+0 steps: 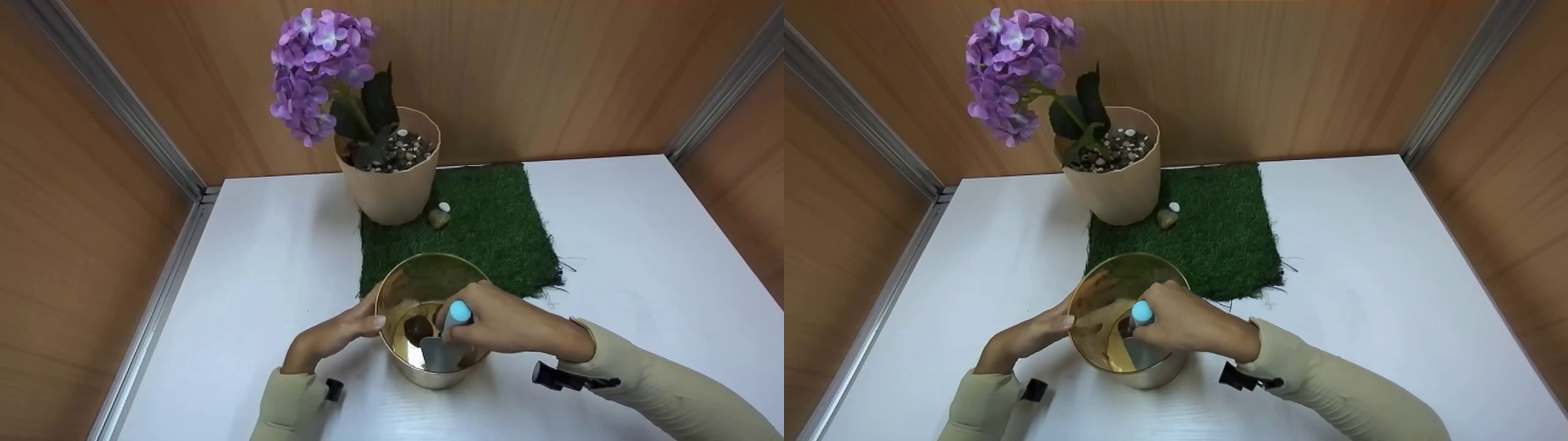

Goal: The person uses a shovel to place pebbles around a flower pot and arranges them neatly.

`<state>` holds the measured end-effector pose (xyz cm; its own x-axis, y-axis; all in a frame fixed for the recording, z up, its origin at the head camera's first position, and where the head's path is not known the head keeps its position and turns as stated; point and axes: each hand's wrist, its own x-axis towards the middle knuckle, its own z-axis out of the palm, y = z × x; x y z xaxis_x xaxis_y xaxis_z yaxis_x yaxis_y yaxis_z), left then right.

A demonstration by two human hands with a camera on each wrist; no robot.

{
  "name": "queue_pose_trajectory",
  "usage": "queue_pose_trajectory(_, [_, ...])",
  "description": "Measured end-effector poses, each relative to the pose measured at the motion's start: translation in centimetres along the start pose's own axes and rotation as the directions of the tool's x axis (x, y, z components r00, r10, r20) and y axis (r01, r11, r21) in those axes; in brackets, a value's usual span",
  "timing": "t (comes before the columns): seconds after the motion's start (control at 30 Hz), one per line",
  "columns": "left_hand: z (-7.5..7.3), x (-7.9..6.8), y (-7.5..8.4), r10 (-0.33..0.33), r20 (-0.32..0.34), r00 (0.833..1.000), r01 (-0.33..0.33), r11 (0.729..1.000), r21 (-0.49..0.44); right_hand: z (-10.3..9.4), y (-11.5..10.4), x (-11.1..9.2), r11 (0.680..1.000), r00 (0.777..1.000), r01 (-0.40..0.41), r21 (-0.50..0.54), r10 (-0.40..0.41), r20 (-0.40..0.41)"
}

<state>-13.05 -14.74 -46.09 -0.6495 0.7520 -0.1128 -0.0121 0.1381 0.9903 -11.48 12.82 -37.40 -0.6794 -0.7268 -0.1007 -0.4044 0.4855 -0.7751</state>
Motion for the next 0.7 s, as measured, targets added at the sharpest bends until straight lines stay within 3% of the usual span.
queue_pose_trajectory(0.2, [0.05, -0.05, -0.04, 0.001, -0.003, 1.000, -0.001, 1.000, 0.000, 0.01, -0.04, -0.02, 0.999, 0.999, 0.025, -0.027, -0.024, 0.031])
queue_pose_trajectory(0.5, [0.16, 0.10, 0.02, 0.034, -0.005, 0.999, -0.034, 0.999, 0.007, -0.10, 0.22, 0.29, 0.999, 1.000, -0.015, 0.034, 0.015, -0.012])
queue_pose_trajectory(0.7, [0.19, 0.08, 0.03, 0.017, -0.011, 1.000, -0.017, 1.000, 0.012, -0.22, 0.36, 0.24, 0.999, 0.998, 0.018, 0.044, -0.020, 0.053])
